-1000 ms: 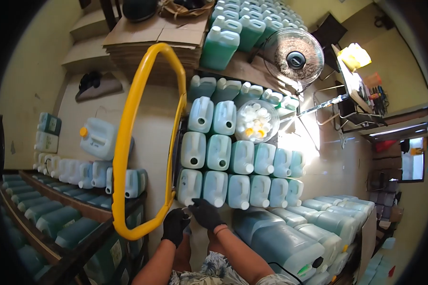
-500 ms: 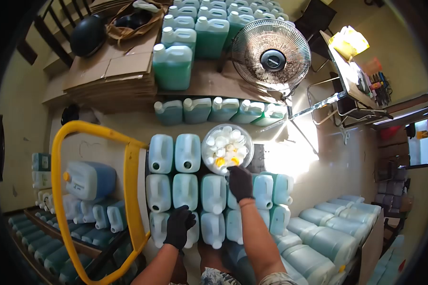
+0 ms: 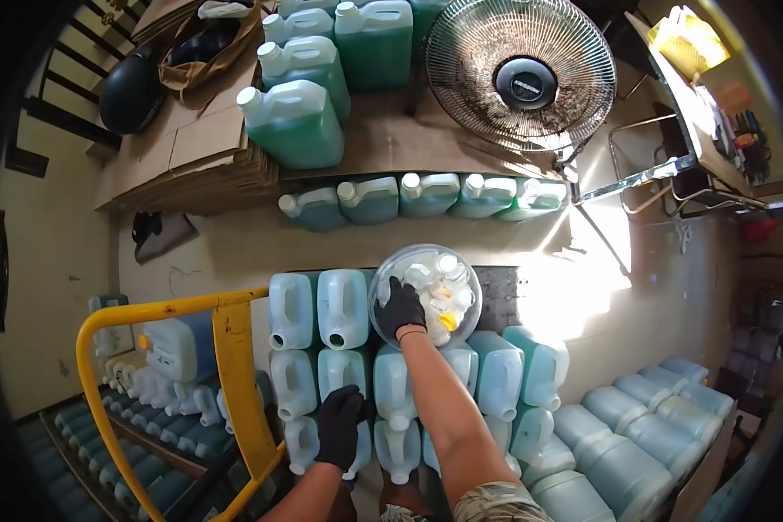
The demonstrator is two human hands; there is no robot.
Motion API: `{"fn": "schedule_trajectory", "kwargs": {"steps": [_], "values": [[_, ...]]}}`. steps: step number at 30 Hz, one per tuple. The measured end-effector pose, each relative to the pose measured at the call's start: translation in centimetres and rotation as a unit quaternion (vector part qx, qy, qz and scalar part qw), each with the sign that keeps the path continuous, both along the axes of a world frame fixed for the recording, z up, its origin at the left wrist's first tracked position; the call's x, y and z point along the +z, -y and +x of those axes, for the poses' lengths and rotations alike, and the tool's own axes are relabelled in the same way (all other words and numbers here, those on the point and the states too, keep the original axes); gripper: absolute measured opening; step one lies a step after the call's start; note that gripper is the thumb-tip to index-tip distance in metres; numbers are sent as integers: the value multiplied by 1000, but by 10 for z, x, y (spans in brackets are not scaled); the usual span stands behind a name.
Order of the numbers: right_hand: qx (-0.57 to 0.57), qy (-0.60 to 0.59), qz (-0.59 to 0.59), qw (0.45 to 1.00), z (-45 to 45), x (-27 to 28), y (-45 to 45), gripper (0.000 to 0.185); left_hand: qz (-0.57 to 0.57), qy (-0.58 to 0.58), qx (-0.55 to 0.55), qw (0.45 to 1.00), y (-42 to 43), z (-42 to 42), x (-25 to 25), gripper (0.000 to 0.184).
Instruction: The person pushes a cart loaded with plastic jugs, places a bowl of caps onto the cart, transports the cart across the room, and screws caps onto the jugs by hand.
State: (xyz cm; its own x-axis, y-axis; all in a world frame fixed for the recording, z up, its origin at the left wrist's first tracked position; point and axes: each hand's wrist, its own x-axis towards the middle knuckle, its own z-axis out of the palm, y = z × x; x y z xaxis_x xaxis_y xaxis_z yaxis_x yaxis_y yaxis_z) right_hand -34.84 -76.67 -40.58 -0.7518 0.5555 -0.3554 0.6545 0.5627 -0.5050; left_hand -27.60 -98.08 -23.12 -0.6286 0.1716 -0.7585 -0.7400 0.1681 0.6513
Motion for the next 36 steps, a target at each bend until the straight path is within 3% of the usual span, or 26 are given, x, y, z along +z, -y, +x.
{"fn": "schedule_trajectory", "kwargs": {"steps": [5,8,9,12,18,21,25,28,30,32,34,36], "values": [[40,79,-9,996,-20,13,-3,31,-34,4,28,999,8,2,-9,24],[139,51,240,960,-14,-1,8,20,-45,-24,6,999,5,-1,-18,23],[140,50,236,960,-17,-1,9,20,-53,-38,-4,998,6,-2,-18,23],[163,113,31,980,-17,2,-2,21,-67,-49,-18,996,7,-3,-18,24],[178,137,-15,974,-19,-24,-16,34,-66,-44,-45,996,13,-3,-28,26],[225,155,-72,959,-25,-16,-36,38,-59,-25,-25,998,13,-7,-27,27],[286,93,-172,938,-3,16,-57,49,-27,15,46,998,9,-16,-23,27],[192,-110,-203,954,10,63,-66,55,-27,9,14,999,5,-21,-23,30],[141,-134,-217,957,25,90,-75,56,-21,7,-4,1000,-9,-25,-17,31],[38,-188,-250,949,43,119,-78,57,56,61,44,996,-36,-34,3,38],[12,-189,-247,951,63,154,-71,57,98,87,65,989,-61,-43,19,41],[-16,-189,-247,950,87,177,-49,58,231,215,107,943,-79,-49,34,43]]}}
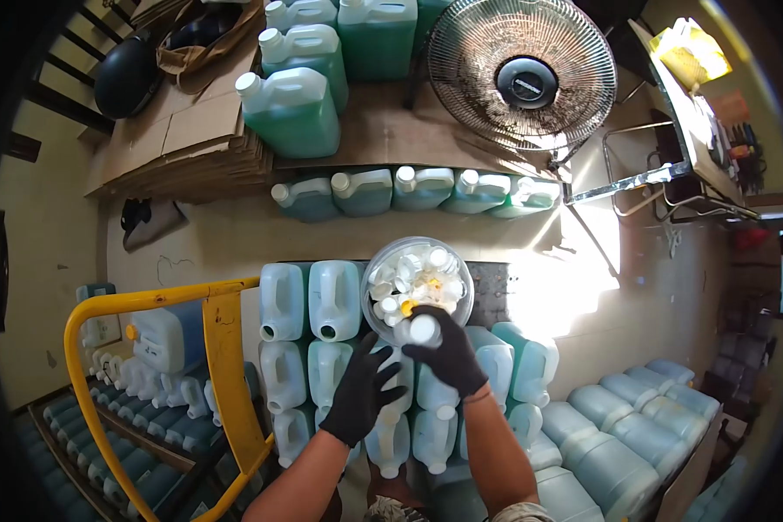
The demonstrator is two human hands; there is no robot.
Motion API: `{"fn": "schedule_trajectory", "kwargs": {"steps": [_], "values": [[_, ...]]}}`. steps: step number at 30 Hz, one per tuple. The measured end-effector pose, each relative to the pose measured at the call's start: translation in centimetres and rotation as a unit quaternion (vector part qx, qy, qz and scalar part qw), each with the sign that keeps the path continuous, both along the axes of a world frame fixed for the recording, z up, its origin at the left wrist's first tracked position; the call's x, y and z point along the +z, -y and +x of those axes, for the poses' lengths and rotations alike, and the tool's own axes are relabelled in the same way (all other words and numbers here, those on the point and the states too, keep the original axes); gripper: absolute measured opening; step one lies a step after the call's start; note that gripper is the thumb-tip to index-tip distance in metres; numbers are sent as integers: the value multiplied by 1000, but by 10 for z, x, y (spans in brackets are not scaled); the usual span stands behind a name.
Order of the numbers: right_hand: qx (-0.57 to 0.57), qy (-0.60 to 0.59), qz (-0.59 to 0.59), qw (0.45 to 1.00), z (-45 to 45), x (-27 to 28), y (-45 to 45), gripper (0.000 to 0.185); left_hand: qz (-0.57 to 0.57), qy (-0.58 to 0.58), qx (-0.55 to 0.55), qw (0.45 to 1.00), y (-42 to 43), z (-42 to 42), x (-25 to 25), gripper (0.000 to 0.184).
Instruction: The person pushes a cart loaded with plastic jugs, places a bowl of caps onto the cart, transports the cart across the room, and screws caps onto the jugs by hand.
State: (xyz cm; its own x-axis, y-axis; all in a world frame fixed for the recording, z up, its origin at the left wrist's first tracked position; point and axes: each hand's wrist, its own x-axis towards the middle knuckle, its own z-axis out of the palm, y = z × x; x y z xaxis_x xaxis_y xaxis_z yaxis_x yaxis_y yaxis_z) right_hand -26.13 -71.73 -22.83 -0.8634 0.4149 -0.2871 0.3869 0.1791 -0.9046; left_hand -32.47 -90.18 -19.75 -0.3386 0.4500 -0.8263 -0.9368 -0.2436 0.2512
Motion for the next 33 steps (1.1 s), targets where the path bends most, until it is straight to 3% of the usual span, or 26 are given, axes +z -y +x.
{"fn": "schedule_trajectory", "kwargs": {"steps": [2,3,4,5,6,7,8,9,13,15,19,22,24,26,30,33], "values": [[-34,7,-114,993,20,17,32,59,71,66,18,995,-3,8,3,44],[-38,8,-112,993,24,27,42,59,60,-104,-74,990,-1,14,-6,43],[-17,-15,-24,999,27,38,52,59,49,-272,-162,947,2,20,-16,43],[5,-36,64,997,30,47,60,59,37,-430,-243,869,5,25,-21,42],[26,-58,152,986,35,53,68,59,41,-430,-246,868,10,31,-22,42],[21,-58,154,986,42,56,76,59,88,-267,-177,943,18,37,-22,41],[9,-46,143,989,50,59,84,60,129,-91,-102,982,28,44,-21,39],[-2,-34,131,991,59,61,95,60,163,90,-22,982,40,52,-22,38],[-70,-47,61,995,106,45,157,61,205,74,-50,975,86,88,-38,51],[-97,-63,35,993,110,51,179,62,221,104,-22,969,110,102,-31,47],[-52,-133,179,973,115,72,219,61,264,156,32,951,156,112,-23,39],[-142,-76,42,986,134,75,247,57,298,145,45,942,197,118,-24,41],[-189,-16,168,967,137,53,244,55,278,158,56,946,226,120,-30,41],[-271,-23,190,944,142,3,236,58,271,162,62,947,253,121,-31,41],[-298,63,103,947,138,-38,237,58,265,164,103,945,310,121,-30,36],[-217,64,193,955,120,-32,254,56,282,157,123,939,353,129,-35,40]]}}
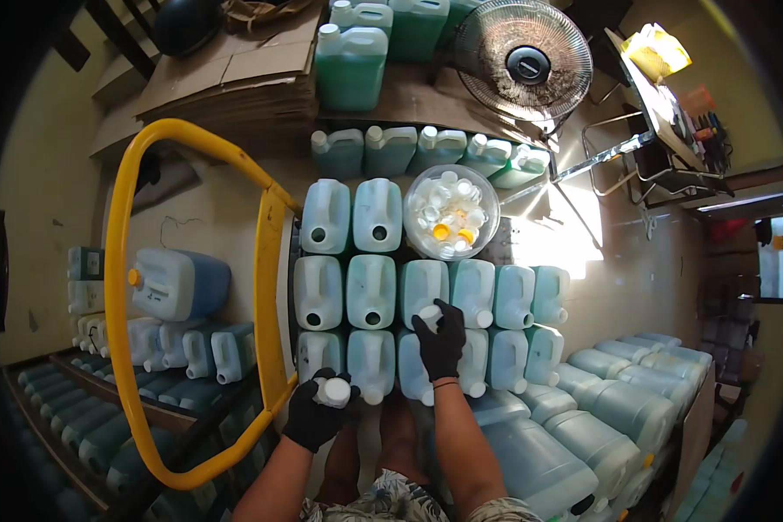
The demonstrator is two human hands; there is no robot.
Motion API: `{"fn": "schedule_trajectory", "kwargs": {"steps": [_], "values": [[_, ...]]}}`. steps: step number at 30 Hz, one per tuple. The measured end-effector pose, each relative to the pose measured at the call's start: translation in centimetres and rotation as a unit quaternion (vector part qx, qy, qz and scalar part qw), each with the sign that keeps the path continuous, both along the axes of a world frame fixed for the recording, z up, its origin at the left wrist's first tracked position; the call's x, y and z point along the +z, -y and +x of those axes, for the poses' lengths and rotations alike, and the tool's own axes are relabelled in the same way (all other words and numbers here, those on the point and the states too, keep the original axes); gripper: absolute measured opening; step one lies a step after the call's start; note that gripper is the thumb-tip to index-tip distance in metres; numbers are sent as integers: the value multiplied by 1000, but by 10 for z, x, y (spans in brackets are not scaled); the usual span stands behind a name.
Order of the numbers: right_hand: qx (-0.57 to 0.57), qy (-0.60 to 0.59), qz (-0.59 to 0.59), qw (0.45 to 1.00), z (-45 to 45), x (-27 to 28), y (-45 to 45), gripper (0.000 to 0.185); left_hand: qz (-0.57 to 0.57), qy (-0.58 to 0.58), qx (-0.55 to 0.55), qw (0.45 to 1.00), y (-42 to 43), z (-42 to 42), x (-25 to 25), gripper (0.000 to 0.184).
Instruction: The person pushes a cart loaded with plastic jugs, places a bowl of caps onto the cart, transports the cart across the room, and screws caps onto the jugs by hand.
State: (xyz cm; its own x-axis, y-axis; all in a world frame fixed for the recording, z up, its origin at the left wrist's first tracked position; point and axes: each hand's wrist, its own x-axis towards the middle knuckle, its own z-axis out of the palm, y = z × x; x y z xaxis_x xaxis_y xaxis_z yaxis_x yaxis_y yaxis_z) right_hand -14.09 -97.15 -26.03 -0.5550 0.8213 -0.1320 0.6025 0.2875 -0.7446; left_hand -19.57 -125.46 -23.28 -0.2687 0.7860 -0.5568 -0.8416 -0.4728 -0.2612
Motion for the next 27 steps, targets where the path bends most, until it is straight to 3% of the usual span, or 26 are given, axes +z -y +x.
{"fn": "schedule_trajectory", "kwargs": {"steps": [5,8,12,21,24,27], "values": [[120,-66,-41,990,-40,-19,54,56,-23,12,36,999,38,16,-2,39],[128,-30,112,985,-48,-45,67,57,-23,9,36,999,57,21,-7,39],[156,48,121,979,-39,-46,81,46,-40,8,43,998,73,18,1,38],[292,67,152,942,-59,-26,71,35,-58,1,45,997,75,10,11,37],[297,310,118,896,-77,-15,60,41,-42,-11,30,999,64,7,16,36],[265,352,83,894,-99,11,45,51,-26,-24,31,999,58,7,16,38]]}}
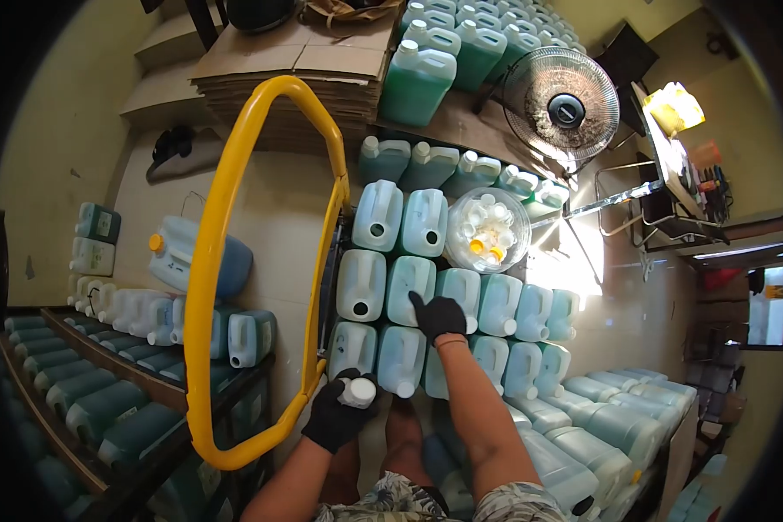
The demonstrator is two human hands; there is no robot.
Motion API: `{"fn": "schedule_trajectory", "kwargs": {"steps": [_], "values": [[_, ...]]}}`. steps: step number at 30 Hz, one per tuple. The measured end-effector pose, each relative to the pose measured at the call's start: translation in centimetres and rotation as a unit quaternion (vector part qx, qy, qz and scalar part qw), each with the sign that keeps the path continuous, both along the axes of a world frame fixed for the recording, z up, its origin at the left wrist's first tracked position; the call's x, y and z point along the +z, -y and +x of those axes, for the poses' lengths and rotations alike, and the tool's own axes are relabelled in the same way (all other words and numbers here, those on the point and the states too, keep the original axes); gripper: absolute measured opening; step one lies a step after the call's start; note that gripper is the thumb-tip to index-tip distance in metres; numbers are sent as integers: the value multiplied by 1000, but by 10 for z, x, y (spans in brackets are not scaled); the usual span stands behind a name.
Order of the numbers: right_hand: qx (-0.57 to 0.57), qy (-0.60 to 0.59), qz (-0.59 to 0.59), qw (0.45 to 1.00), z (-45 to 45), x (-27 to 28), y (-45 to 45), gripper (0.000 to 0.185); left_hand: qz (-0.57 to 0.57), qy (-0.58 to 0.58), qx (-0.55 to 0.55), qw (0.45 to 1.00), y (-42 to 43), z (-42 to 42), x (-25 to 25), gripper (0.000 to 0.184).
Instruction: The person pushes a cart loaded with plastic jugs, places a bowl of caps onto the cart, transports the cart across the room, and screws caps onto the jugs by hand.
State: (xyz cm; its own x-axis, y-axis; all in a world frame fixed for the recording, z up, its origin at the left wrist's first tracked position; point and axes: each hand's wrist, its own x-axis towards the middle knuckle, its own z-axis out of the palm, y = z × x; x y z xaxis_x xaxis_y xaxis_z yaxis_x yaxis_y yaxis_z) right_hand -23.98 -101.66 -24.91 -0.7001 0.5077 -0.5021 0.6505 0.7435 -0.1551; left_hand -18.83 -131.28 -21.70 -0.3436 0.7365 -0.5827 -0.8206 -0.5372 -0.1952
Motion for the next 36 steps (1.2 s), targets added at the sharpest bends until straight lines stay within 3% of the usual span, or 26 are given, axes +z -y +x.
{"fn": "schedule_trajectory", "kwargs": {"steps": [2,6,9,10,13,14,17,22,25,27,29,33,36], "values": [[-18,22,-9,1000,-2,-2,-3,56,3,-7,4,1000,2,-5,1,39],[70,-73,-49,994,32,-22,-5,55,-1,-16,-1,1000,-1,-8,5,40],[66,-248,-27,966,29,-9,2,54,-13,-26,-6,1000,-1,-14,4,41],[66,-247,-28,966,28,-5,2,54,-13,-25,-6,1000,-1,-14,3,41],[54,39,-16,998,19,7,5,52,-25,-9,7,1000,-7,-17,2,34],[56,37,-16,998,20,-1,4,52,-25,-11,8,1000,-9,-20,1,34],[91,-212,-53,972,40,-37,8,55,-24,-4,11,1000,-12,-22,0,35],[38,-66,11,997,13,-31,22,52,-36,-39,13,998,-22,-28,-6,39],[54,-254,58,964,2,3,38,41,-137,-70,23,988,-28,-36,-9,38],[-1,-187,-257,948,1,57,62,36,-148,-76,39,985,-30,-41,-16,36],[-39,-146,-470,870,21,69,85,33,-163,-88,67,980,-30,-41,-23,33],[26,-160,-440,883,26,74,96,39,-228,-171,-46,958,-22,-33,-35,34],[44,-129,-387,912,17,84,89,38,-258,-131,-14,957,-17,-28,-43,32]]}}
